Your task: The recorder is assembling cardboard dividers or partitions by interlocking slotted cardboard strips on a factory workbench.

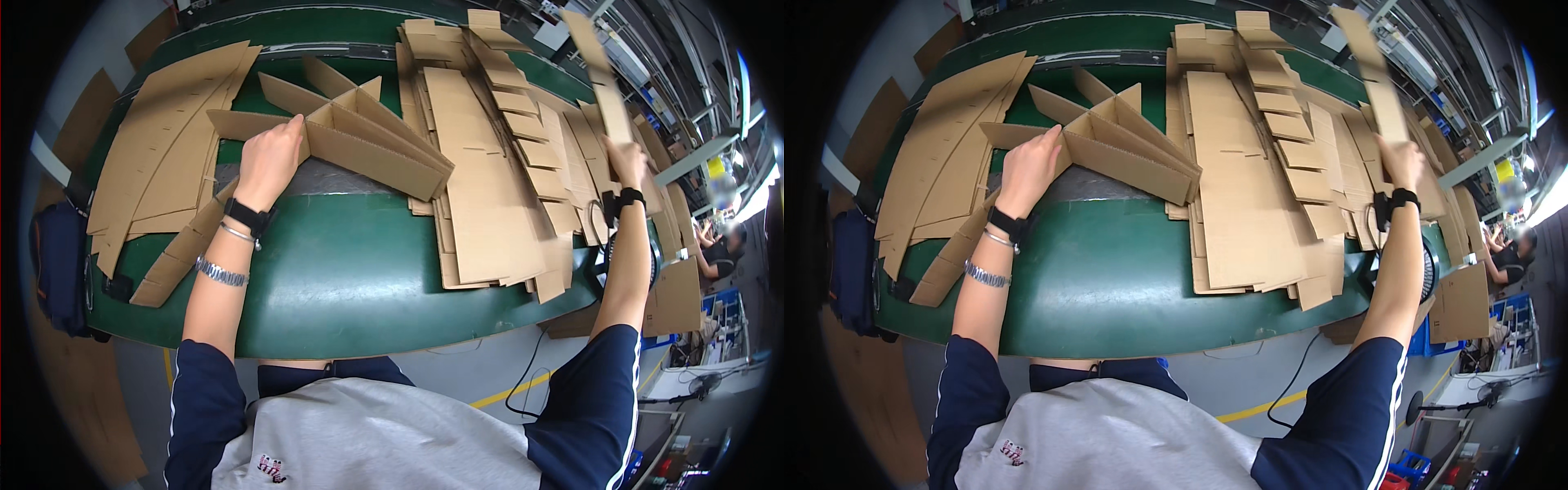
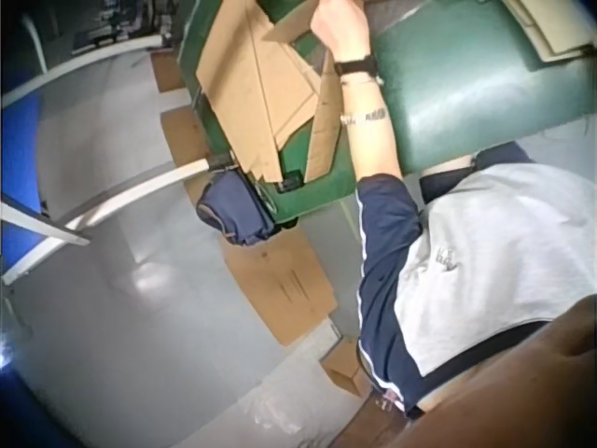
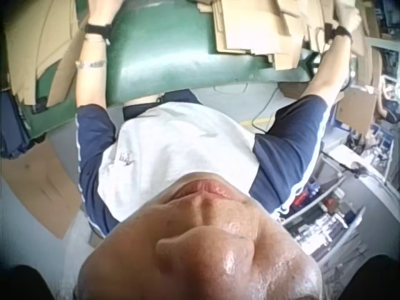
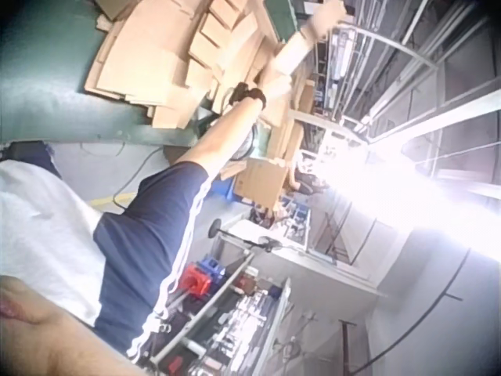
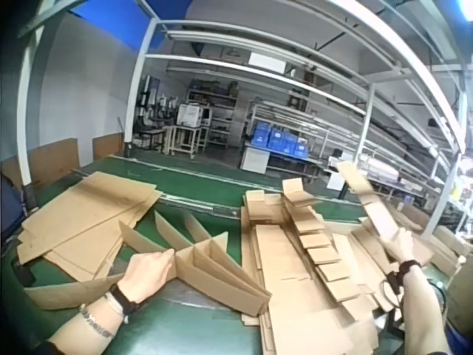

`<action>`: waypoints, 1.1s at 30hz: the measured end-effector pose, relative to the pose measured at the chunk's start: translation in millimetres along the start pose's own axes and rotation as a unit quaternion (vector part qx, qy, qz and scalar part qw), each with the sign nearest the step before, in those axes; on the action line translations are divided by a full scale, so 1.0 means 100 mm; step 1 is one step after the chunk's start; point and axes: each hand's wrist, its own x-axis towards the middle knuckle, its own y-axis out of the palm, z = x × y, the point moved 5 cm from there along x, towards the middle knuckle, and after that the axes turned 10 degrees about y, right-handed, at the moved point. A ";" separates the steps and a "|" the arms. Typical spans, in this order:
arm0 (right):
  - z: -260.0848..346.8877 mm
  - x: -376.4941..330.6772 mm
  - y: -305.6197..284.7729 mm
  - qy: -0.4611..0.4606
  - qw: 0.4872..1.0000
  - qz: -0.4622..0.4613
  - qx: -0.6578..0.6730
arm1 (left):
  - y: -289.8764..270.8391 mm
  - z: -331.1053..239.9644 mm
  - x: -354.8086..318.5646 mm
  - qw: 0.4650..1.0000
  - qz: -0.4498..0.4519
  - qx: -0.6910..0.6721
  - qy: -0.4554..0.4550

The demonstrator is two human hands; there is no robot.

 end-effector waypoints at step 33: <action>0.56 -2.53 -1.00 -0.200 0.974 0.087 0.068 | -0.57 0.26 -0.81 0.988 0.023 -0.069 -0.138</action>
